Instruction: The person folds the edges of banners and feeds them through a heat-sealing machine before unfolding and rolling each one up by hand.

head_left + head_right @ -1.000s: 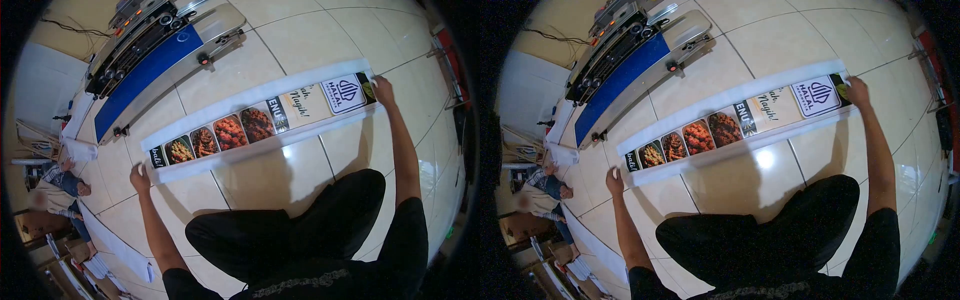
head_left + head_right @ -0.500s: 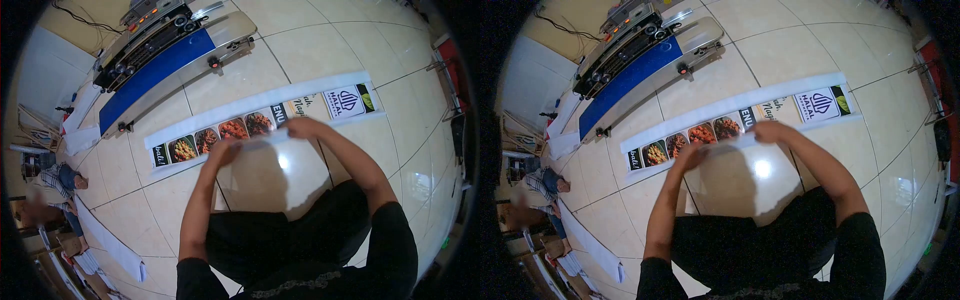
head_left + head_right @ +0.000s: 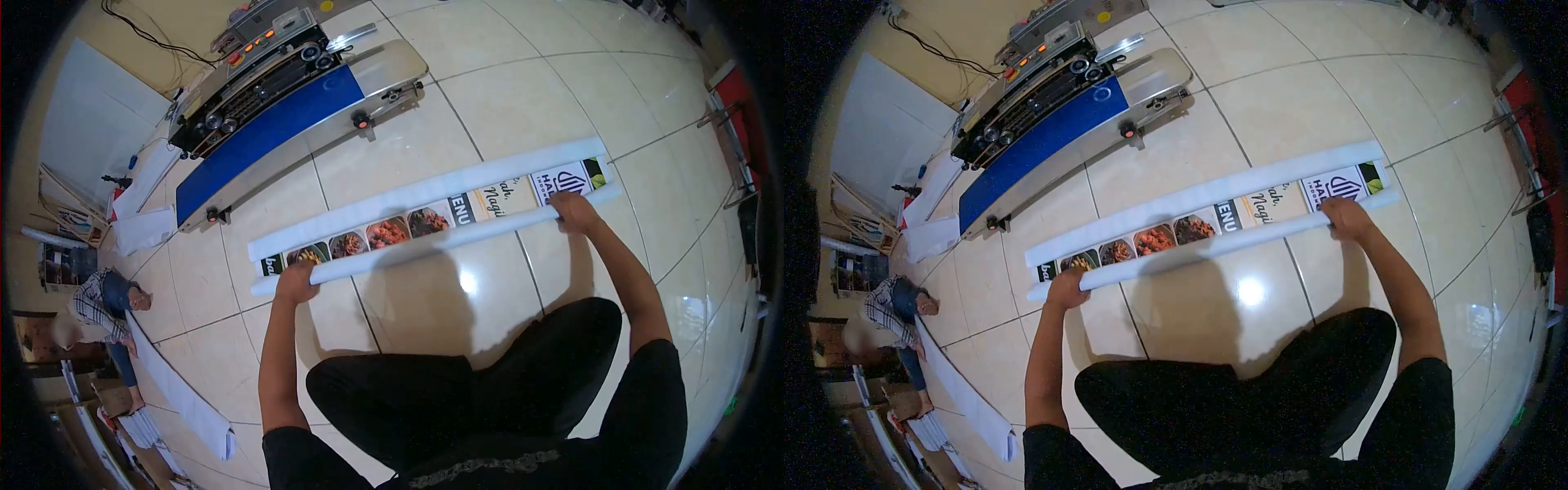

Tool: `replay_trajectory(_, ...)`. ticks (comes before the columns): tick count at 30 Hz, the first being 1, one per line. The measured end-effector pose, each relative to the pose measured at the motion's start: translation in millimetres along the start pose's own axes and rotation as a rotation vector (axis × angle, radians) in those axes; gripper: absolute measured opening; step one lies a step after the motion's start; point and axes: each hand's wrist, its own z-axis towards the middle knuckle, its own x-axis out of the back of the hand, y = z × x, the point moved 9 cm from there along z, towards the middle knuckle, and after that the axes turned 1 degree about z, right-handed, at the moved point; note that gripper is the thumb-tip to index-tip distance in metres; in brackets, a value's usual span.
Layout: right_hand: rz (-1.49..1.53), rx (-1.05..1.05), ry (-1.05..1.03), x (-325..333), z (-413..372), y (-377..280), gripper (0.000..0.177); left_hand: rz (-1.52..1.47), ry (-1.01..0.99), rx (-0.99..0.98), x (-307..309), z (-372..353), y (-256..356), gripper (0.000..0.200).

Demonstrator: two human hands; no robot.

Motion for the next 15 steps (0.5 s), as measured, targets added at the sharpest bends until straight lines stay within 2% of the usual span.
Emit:
replay_trajectory(1, 0.014, 0.052, 0.022, 1.5, -19.9, -17.8, 0.04, 0.018, -0.076, -0.015, -11.0, -16.1, 3.7, 0.03)
replay_trajectory(3, 0.146, 0.019, -0.109, -1.1, -55.5, -42.7, 0.039, -0.032, -0.153, 0.002, -23.5, -53.8, 8.9, 0.034)
replay_trajectory(4, 0.146, 0.018, -0.109, 2.1, -62.2, -49.2, 0.039, -0.04, -0.204, -0.006, -24.6, -68.3, 16.6, 0.036)
replay_trajectory(6, 0.333, 0.018, -0.527, -28.9, -80.1, -68.0, 0.047, -0.04, -0.302, 0.038, -23.8, -90.5, 33.1, 0.039)
replay_trajectory(7, 0.337, 0.082, -0.302, -14.4, -67.4, -87.2, 0.045, -0.013, -0.227, 0.093, -19.2, -95.0, 43.3, 0.044)
replay_trajectory(8, 0.336, 0.147, -0.077, 0.4, -49.6, -113.1, 0.043, -0.015, -0.187, 0.051, -28.1, -92.6, 58.8, 0.048)
replay_trajectory(10, 0.05, 0.295, 0.203, 16.6, -7.2, -172.9, 0.045, -0.181, 0.011, -0.096, -19.3, -80.9, 124.3, 0.049)
replay_trajectory(11, -0.02, 0.362, 0.266, 24.1, 9.9, -203.3, 0.042, -0.22, 0.047, -0.261, -24.4, -74.8, 156.3, 0.051)
replay_trajectory(12, -0.092, 0.429, 0.333, 31.5, 22.9, -225.3, 0.039, -0.2, 0.102, -0.259, -32.5, -70.2, 179.5, 0.052)
replay_trajectory(13, -0.098, 0.431, 0.341, 23.9, 41.5, -224.8, 0.039, -0.297, 0.063, -0.261, -26.6, -61.0, 202.5, 0.048)
replay_trajectory(14, 0.007, 0.425, 0.091, -11.5, 71.6, -215.6, 0.036, -0.2, -0.046, -0.244, -25.7, -53.8, 220.9, 0.043)
replay_trajectory(15, 0.115, 0.414, -0.164, -38.9, 93.2, -209.2, 0.033, -0.224, -0.059, -0.191, -30.3, -49.9, 218.4, 0.039)
